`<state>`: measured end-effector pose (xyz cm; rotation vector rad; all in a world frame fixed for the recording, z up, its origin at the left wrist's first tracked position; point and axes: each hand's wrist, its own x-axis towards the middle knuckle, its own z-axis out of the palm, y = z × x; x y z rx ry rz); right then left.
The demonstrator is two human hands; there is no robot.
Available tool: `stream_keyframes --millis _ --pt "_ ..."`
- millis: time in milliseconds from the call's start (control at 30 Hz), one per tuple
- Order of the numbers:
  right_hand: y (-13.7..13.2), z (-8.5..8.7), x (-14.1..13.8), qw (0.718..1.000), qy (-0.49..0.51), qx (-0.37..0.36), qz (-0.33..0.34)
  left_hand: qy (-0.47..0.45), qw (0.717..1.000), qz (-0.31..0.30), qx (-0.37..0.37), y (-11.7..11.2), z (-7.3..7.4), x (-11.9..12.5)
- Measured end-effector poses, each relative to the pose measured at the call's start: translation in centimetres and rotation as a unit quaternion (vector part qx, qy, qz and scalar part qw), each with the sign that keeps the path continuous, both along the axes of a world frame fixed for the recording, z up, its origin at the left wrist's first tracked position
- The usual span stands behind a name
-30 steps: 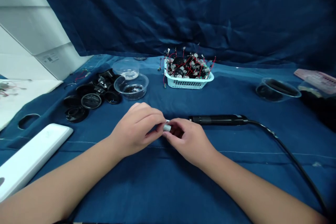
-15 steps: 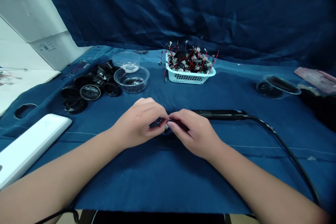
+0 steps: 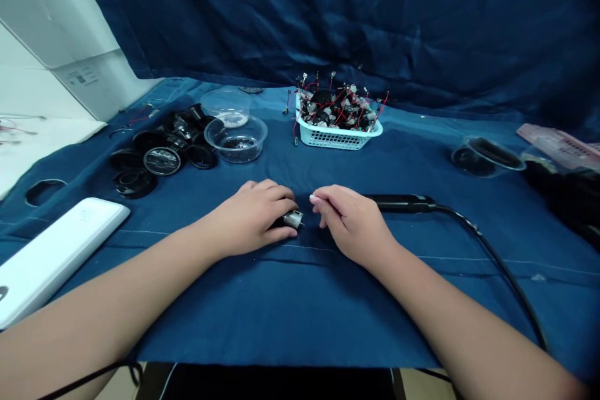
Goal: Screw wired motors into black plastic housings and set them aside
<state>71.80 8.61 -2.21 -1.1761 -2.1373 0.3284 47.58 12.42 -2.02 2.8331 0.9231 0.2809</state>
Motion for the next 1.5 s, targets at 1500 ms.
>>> stream_keyframes --millis 1500 --pt "-3.1 0.2 2.4 0.995 -0.077 -0.05 0.041 -0.142 0.985 0.006 -0.102 -1.5 -0.3 1.5"
